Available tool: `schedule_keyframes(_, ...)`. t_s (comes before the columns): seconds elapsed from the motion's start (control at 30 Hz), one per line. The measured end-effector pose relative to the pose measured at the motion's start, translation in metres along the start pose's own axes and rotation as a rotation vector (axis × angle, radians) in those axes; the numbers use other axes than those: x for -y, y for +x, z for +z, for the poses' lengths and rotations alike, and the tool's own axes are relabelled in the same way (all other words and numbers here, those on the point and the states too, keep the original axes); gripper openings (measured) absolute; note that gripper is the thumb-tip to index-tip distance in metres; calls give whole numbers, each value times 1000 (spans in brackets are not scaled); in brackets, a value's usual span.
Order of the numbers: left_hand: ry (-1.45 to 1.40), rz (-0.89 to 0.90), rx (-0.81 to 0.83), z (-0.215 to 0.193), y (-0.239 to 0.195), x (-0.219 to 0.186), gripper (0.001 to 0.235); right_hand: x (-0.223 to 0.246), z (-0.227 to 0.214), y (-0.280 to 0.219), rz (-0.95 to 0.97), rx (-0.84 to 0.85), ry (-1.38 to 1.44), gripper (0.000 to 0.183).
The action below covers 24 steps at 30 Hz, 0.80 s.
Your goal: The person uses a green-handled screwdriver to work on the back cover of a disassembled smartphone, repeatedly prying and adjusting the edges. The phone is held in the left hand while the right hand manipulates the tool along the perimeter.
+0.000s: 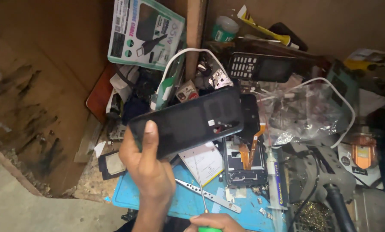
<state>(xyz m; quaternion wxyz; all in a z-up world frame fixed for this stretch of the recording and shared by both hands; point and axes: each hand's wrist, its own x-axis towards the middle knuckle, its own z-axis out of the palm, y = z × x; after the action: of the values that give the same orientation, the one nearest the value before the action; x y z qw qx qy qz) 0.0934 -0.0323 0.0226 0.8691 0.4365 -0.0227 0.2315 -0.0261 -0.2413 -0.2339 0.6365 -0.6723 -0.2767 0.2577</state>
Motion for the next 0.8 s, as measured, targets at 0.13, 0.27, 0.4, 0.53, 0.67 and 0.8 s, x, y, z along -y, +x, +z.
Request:
schedule_keyframes(0.13, 37, 47, -49, 2, 0, -5, 25, -28, -1, 2, 13, 11, 41, 35)
schedule_keyframes(0.27, 16, 15, -34, 4, -1, -5, 23, 9, 3, 13, 213, -47, 228, 34)
schedule_keyframes(0.4, 83, -32, 44, 2, -1, -5, 23, 102, 18, -11, -37, -380, 78, 42)
schedule_keyframes(0.53, 158, -20, 81, -1, -5, -1, 24, 160, 32, -14, 30, -631, 5, 53)
schedule_keyframes(0.67, 163, -36, 111, 1, -5, 0, 24, 176, 36, 1, 58, -669, 2, 53)
schedule_keyframes(0.8, 116, -36, 134, 0, -5, 2, 23, 179, 39, 0, 49, -692, 9, 53)
